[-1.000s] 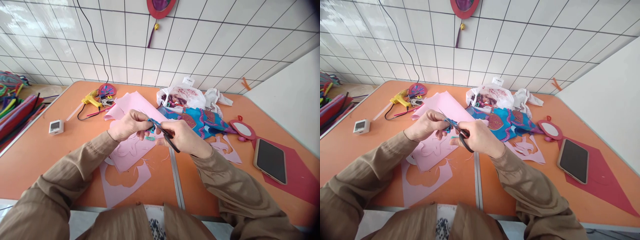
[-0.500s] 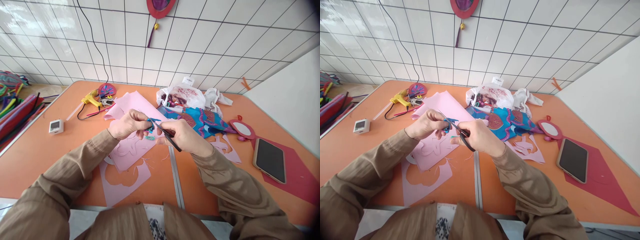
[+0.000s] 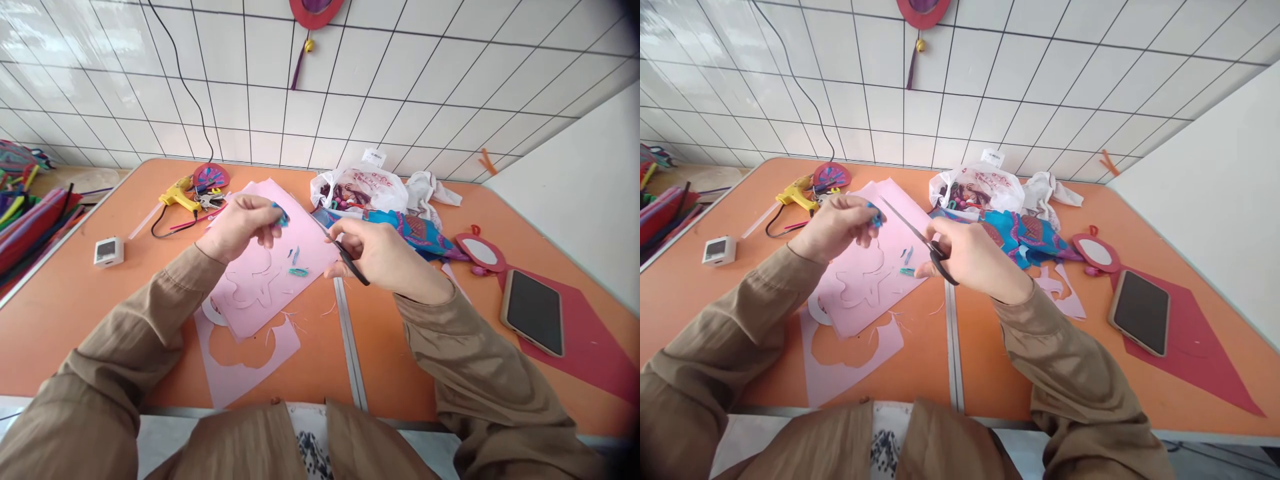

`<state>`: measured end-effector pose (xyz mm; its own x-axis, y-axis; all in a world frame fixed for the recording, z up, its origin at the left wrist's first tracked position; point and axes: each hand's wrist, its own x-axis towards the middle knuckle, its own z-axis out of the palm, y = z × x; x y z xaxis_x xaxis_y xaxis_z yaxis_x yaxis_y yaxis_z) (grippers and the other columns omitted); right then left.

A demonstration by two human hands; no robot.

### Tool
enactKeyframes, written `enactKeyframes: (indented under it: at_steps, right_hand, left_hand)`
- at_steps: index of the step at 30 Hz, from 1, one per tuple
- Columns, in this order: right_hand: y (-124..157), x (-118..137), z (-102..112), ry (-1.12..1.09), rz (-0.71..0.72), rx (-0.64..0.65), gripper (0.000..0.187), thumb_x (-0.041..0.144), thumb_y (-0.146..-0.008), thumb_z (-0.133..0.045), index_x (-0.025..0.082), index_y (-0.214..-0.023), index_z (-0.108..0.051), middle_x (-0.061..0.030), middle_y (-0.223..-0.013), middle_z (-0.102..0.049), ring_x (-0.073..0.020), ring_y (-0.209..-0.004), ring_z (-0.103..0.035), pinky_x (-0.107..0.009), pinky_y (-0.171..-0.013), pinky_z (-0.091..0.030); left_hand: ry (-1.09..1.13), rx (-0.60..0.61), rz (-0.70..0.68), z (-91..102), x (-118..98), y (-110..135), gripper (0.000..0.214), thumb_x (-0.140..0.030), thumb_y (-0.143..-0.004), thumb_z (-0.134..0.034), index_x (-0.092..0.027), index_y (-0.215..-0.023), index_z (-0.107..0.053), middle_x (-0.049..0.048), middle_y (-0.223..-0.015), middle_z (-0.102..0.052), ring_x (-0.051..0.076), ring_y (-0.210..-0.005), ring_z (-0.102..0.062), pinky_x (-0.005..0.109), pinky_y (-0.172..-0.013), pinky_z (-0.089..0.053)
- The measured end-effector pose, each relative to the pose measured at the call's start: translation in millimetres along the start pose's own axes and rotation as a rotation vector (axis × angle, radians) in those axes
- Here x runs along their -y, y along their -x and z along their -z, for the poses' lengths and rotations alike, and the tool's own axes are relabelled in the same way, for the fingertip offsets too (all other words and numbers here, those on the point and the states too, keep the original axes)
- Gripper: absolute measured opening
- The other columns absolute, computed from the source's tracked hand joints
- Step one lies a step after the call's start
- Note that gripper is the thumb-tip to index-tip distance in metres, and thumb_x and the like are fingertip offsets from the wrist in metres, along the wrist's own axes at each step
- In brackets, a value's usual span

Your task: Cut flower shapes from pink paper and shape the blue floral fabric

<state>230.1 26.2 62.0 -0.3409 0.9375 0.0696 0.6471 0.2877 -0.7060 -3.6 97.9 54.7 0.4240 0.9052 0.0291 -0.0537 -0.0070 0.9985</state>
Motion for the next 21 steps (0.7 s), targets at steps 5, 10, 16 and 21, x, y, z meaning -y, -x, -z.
enactKeyframes:
  at_steps: [5, 10, 16, 21]
  right_hand:
    - [3.6, 8.5, -19.2, 0.041, 0.017, 0.389, 0.047, 0.034, -0.072, -0.083, 0.022, -0.104, -0.05, 0.004, -0.078, -0.065, -0.0128, -0.065, -0.059, -0.024, -0.059, -0.038]
    - [4.3, 23.4, -58.7, 0.473, 0.062, 0.347, 0.031, 0.038, -0.079, -0.078, 0.019, -0.098, -0.062, -0.005, -0.088, -0.075, -0.0215, -0.077, -0.068, -0.029, -0.057, -0.026]
    - [10.3, 28.5, -88.4, 0.477, 0.186, 0.43, 0.025, 0.029, -0.086, -0.065, 0.015, -0.106, -0.065, -0.0097, -0.1, -0.076, -0.0244, -0.09, -0.07, -0.032, -0.06, -0.03]
    - [11.5, 28.5, -97.5, 0.522, 0.172, 0.407, 0.034, 0.019, -0.086, -0.062, 0.009, -0.118, -0.06, -0.0123, -0.105, -0.073, -0.0258, -0.097, -0.067, -0.033, -0.06, -0.031]
  left_hand:
    - [0.119, -0.381, -0.197, 6.2, -21.7, 2.5, 0.022, -0.014, -0.081, -0.058, -0.013, -0.06, -0.062, 0.0014, -0.055, -0.063, 0.007, -0.04, -0.054, 0.019, -0.039, -0.036]
    - [0.074, -0.347, -0.313, -5.4, -44.6, 26.8, 0.031, -0.01, -0.088, -0.051, -0.014, -0.059, -0.058, 0.0012, -0.061, -0.063, 0.006, -0.045, -0.052, 0.02, -0.043, -0.035]
    - [0.067, -0.154, -0.236, -24.1, -51.3, 47.8, 0.029, -0.018, -0.086, -0.059, -0.017, -0.056, -0.059, -0.0001, -0.057, -0.061, 0.008, -0.045, -0.054, 0.022, -0.043, -0.037]
    - [0.025, -0.174, -0.265, -27.0, -54.5, 54.2, 0.026, -0.019, -0.085, -0.055, -0.017, -0.059, -0.061, -0.0025, -0.057, -0.06, 0.007, -0.043, -0.052, 0.02, -0.044, -0.037]
